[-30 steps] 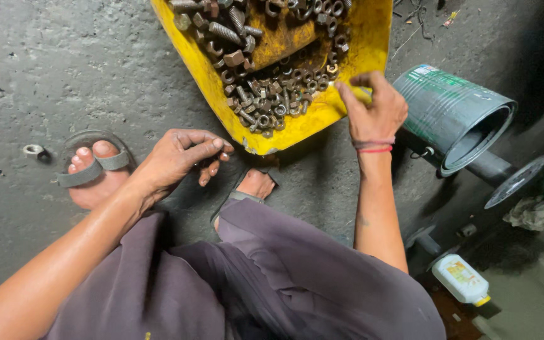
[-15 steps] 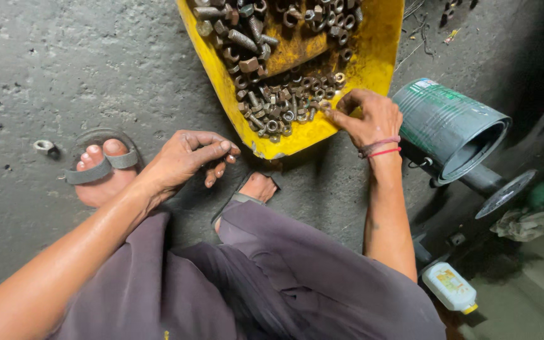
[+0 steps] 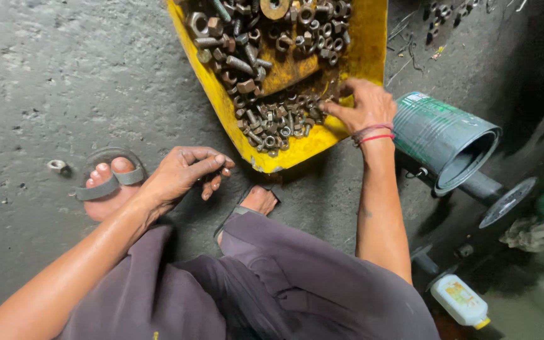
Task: The person sits on the floor and transfers metal nuts and bolts from a green bucket into a yellow tray. They then pick individual pieces from the tray, inspect them, and place them back into the tray.
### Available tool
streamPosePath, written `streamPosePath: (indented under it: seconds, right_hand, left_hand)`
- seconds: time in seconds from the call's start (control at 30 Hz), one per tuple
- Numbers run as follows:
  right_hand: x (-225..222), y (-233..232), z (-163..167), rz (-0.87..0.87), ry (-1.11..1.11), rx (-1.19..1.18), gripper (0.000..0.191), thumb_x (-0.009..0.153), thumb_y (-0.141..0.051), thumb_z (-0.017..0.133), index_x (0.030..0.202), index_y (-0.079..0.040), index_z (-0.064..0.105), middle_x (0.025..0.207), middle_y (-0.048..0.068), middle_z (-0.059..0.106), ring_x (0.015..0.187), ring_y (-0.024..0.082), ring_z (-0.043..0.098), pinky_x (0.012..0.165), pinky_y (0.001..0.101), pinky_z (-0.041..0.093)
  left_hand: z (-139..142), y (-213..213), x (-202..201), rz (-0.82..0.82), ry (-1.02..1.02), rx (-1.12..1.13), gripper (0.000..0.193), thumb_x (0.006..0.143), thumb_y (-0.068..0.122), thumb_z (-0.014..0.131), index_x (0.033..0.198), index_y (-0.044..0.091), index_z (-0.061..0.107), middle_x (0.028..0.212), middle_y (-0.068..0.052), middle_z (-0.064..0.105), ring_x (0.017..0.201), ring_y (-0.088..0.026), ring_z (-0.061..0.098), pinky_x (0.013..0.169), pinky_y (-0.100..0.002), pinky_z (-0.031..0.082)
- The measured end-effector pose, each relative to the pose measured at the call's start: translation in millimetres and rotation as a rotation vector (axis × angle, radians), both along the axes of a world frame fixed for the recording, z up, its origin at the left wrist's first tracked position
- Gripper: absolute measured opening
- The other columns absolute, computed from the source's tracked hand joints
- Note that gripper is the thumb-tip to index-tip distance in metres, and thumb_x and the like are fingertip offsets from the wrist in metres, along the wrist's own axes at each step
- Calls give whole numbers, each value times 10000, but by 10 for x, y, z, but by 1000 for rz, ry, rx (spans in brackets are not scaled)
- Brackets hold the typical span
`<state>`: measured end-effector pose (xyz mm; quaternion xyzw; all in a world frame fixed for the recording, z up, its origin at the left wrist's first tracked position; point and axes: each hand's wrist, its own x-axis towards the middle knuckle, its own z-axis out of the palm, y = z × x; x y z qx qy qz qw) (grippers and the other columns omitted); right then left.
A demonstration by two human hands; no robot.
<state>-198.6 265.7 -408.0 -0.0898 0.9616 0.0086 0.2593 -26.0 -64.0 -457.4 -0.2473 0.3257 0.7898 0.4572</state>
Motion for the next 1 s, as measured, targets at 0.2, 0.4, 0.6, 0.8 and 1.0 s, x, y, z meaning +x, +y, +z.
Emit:
streamPosePath:
  seconds: [0.2, 0.4, 0.6, 0.8, 1.0]
  right_hand:
    - [-111, -178, -108, 142, 361, -401, 383, 1060, -252, 692, 1360, -66, 543, 1285, 180, 604, 1080, 393, 669, 875, 458, 537]
    - [97, -74, -231, 23, 320, -247, 308, 1040, -219, 653, 1278, -62, 536, 1216, 219, 577, 977, 431, 646, 791, 499, 503]
    - [234, -56, -24, -41, 233, -151, 195, 977, -273, 727, 1048, -115, 639, 1010, 130, 684, 898, 393, 679, 748, 475, 509]
    - [-104, -436, -87, -79, 437, -512, 244, 1023, -256, 722, 1140, -63, 630, 1092, 134, 672, 974, 303, 701, 830, 410, 543]
    - [-78, -310, -32, -124, 338, -239, 207, 937, -256, 784, 973, -81, 680, 960, 127, 656, 862, 312, 668, 722, 433, 501]
  left_hand:
    - [-38, 65, -34, -34, 3, 13, 308, 987, 232, 652, 1056, -52, 748, 766, -98, 690, 568, -124, 599, 514, -247, 493]
    - [-57, 1, -49, -6, -35, 11, 305, 974, 229, 647, 1052, -54, 733, 810, -72, 703, 600, -110, 614, 507, -255, 500]
    - [-37, -53, -63, 13, -61, 14, 302, 971, 225, 642, 1055, -49, 737, 811, -48, 700, 603, -98, 608, 510, -248, 495]
    - [-50, 33, -65, -32, -55, 6, 302, 979, 228, 635, 1060, -45, 737, 770, -48, 676, 586, -107, 606, 502, -255, 492]
    - [-67, -1, -29, -1, -49, 0, 304, 981, 232, 644, 1057, -48, 734, 781, -49, 681, 596, -100, 606, 510, -254, 499]
